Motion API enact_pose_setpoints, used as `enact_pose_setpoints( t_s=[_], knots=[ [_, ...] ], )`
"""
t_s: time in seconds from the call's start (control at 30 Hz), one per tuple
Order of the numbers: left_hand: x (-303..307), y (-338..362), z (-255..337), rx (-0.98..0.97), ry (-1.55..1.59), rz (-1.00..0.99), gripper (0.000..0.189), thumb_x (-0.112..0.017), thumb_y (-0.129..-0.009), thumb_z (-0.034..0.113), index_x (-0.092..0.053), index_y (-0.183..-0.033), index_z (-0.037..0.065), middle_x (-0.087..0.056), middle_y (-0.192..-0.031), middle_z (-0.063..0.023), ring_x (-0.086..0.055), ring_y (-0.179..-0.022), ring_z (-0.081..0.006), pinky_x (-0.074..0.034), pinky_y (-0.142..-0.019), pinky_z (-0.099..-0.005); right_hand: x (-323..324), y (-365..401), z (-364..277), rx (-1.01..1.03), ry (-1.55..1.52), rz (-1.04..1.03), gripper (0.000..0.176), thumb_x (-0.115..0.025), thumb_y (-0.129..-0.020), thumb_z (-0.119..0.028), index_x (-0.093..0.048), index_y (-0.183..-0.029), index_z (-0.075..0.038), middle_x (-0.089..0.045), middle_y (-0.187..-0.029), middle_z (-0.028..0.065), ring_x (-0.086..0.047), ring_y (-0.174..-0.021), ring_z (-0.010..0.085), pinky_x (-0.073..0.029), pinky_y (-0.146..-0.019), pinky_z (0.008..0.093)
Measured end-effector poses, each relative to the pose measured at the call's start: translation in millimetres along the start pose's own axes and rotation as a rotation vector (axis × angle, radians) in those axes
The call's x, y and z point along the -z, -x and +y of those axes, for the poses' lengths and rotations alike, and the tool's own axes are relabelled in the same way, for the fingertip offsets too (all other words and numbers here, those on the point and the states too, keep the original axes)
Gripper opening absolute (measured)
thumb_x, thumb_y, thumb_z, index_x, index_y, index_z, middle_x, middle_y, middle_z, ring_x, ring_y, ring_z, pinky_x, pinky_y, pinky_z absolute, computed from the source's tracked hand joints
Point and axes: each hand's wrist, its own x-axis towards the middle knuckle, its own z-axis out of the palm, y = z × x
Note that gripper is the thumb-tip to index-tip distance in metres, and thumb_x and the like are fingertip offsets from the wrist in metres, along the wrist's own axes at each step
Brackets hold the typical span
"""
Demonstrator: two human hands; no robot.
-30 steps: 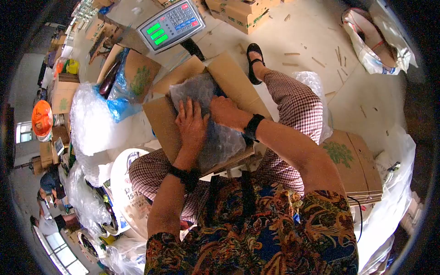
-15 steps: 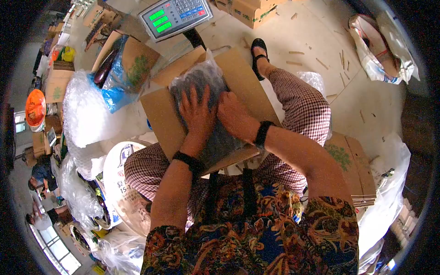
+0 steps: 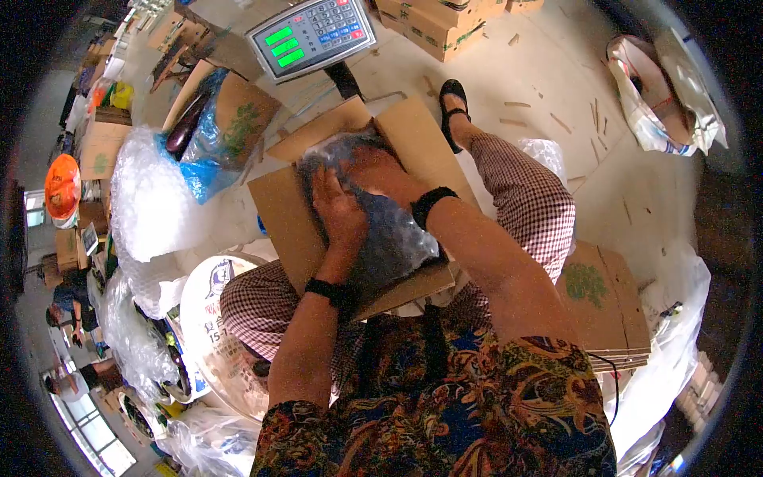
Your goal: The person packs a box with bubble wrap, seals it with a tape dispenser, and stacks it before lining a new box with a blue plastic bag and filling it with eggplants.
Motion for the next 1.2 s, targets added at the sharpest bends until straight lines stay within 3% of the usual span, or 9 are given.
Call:
enact_pose_setpoints(
  t_s=[0.07,0.13,0.37,0.63,0.7,0.8,0.83,0.9,1.2],
  knots=[
    [4.7,-2.0,2.0,0.062,0.158,0.071,0.037,-0.044,-0.090,0.013,-0.048,-0.121,-0.007,-0.036,-0.138,-0.0261,-0.030,-0.129,-0.0459,-0.028,-0.100,-0.0593,-0.2,6.3,1.5,0.035,0.001,-0.143,0.063,-0.051,-0.090,-0.034,-0.034,-0.138,0.002,-0.036,-0.138,0.0301,-0.031,-0.132,0.0429,-0.029,-0.108,0.0456],
    [5.3,-4.8,-2.1,0.057,0.123,0.072,0.035,-0.042,-0.092,0.013,-0.049,-0.121,-0.007,-0.044,-0.132,-0.0255,-0.039,-0.124,-0.0423,-0.032,-0.101,-0.0523,-38.8,22.7,4.4,-0.016,-0.026,0.258,0.076,-0.059,-0.086,-0.037,-0.023,-0.146,-0.008,-0.024,-0.146,0.0279,-0.022,-0.135,0.0448,-0.027,-0.108,0.0522],
    [24.4,-26.1,-3.9,0.385,0.526,-0.031,0.034,-0.048,-0.092,0.014,-0.050,-0.121,-0.003,-0.054,-0.121,-0.0245,-0.049,-0.114,-0.0406,-0.037,-0.098,-0.0442,-30.5,90.1,-14.7,0.114,0.089,0.127,0.110,-0.082,-0.061,-0.044,-0.019,-0.148,-0.021,-0.011,-0.153,0.0212,-0.011,-0.135,0.0535,-0.022,-0.101,0.0675],
    [106.3,-116.5,15.9,-0.317,-0.313,0.203,0.042,-0.059,-0.084,0.018,-0.053,-0.123,0.004,-0.054,-0.120,-0.0198,-0.050,-0.114,-0.0390,-0.043,-0.091,-0.0424,-32.1,74.9,-19.1,0.089,0.172,0.101,0.113,-0.083,-0.053,-0.053,-0.025,-0.146,-0.028,-0.011,-0.153,0.0202,-0.010,-0.134,0.0561,-0.022,-0.101,0.0660],
    [102.6,-119.8,15.9,0.026,-0.227,-0.570,0.042,-0.059,-0.085,0.020,-0.053,-0.123,0.004,-0.051,-0.124,-0.0192,-0.045,-0.120,-0.0398,-0.045,-0.088,-0.0440,-33.6,75.5,-16.7,0.104,0.187,0.152,0.113,-0.082,-0.053,-0.055,-0.026,-0.146,-0.027,-0.014,-0.152,0.0210,-0.013,-0.133,0.0562,-0.024,-0.100,0.0653],
    [91.1,-84.3,25.8,0.060,-0.102,-0.739,0.043,-0.059,-0.086,0.023,-0.053,-0.124,0.001,-0.043,-0.132,-0.0196,-0.038,-0.127,-0.0410,-0.045,-0.087,-0.0473,-32.1,77.0,-14.5,0.099,0.214,0.149,0.111,-0.080,-0.054,-0.058,-0.029,-0.145,-0.021,-0.020,-0.149,0.0226,-0.017,-0.131,0.0567,-0.025,-0.100,0.0648],
    [76.1,-59.7,21.6,0.065,-0.104,-0.740,0.043,-0.059,-0.086,0.023,-0.053,-0.124,0.001,-0.043,-0.132,-0.0196,-0.038,-0.127,-0.0410,-0.045,-0.087,-0.0473,-30.6,76.1,-15.5,0.090,0.229,0.099,0.109,-0.078,-0.056,-0.060,-0.031,-0.144,-0.016,-0.024,-0.148,0.0233,-0.017,-0.131,0.0571,-0.024,-0.101,0.0650],
    [50.0,-15.9,18.4,-0.199,-0.130,-0.163,0.046,-0.055,-0.091,0.028,-0.048,-0.130,0.004,-0.041,-0.135,-0.0208,-0.038,-0.127,-0.0411,-0.039,-0.096,-0.0498,-34.7,77.7,-12.8,0.096,0.263,0.096,0.109,-0.076,-0.057,-0.062,-0.031,-0.144,-0.012,-0.026,-0.146,0.0244,-0.018,-0.132,0.0557,-0.024,-0.102,0.0641],
    [31.8,-0.7,22.4,-0.152,-0.245,-0.221,0.073,-0.058,-0.088,0.043,-0.029,-0.142,0.005,-0.019,-0.151,-0.0178,-0.019,-0.139,-0.0387,-0.027,-0.103,-0.0577,10.4,178.3,15.2,0.315,-0.035,-0.386,0.095,-0.070,-0.070,-0.062,-0.041,-0.134,0.003,-0.030,-0.142,0.0290,-0.028,-0.132,0.0435,-0.030,-0.104,0.0562]
  ],
)
